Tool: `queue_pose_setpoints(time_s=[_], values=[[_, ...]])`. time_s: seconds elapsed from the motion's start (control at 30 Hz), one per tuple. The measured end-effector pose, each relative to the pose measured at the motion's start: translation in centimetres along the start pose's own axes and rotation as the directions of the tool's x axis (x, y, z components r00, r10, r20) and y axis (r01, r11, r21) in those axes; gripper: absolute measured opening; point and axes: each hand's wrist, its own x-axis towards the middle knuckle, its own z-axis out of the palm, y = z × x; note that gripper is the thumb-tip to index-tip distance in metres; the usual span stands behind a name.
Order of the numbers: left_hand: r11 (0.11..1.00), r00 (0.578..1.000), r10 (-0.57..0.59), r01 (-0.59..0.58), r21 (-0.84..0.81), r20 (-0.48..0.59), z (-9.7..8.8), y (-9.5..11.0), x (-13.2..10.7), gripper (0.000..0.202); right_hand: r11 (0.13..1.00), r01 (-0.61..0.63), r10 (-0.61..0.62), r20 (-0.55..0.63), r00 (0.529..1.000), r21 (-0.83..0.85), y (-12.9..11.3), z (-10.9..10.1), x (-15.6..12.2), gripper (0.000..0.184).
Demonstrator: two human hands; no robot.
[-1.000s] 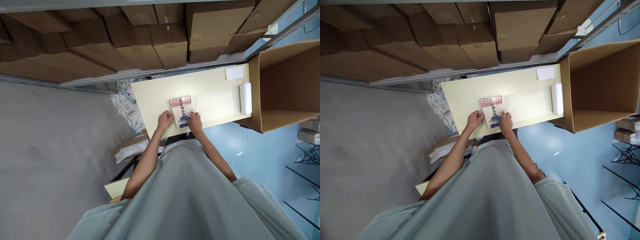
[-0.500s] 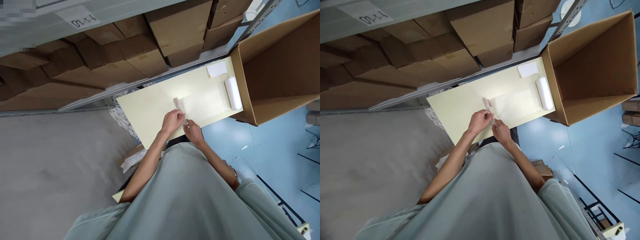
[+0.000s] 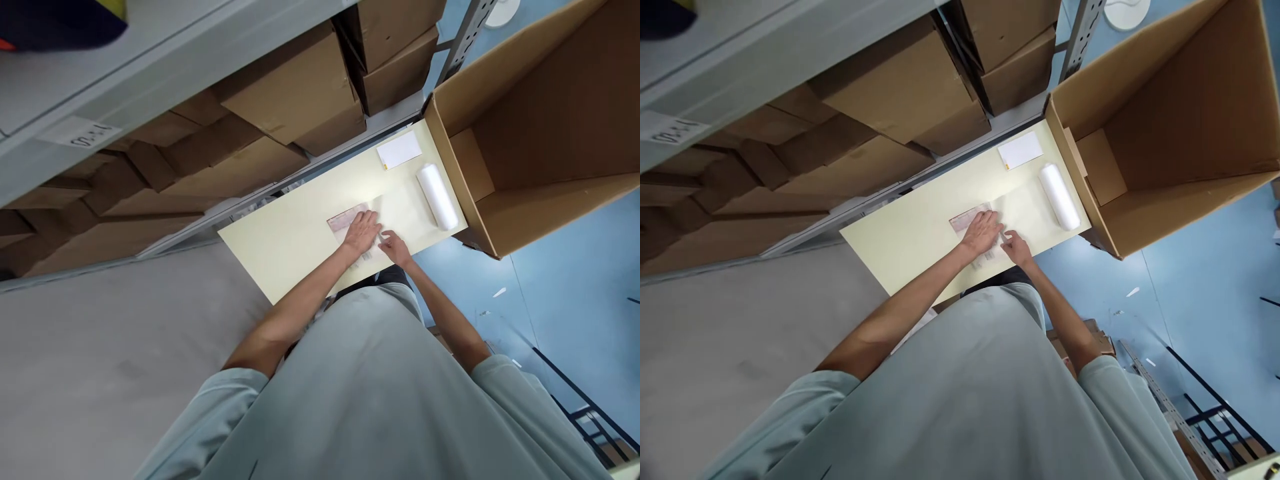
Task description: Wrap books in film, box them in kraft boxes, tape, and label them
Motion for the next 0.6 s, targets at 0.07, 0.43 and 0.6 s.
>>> queue_pose_setpoints(time_s=[0.07, 0.43, 0.6], values=[[0.998, 0.998, 0.026, -0.029, 0.06, 0.051, -0.1, -0.3, 1.4, 0.029, 0.996, 0.023, -0.023, 0.007, 1.0, -0.089, -0.3, -0.1, -0.4, 0.045], [0.999, 0.99, -0.03, 0.035, -0.03, 0.136, -0.7, -1.7, 4.8, 0.029, 0.87, 0.008, 0.084, 0.164, 0.983, -0.492, -3.8, -1.7, -0.1, 0.03], [0.994, 0.992, -0.103, 0.105, -0.017, 0.067, -1.9, -1.1, 4.3, 0.028, 0.826, 0.132, -0.013, 0.216, 0.976, -0.547, -5.1, -2.9, 0.1, 0.02]])
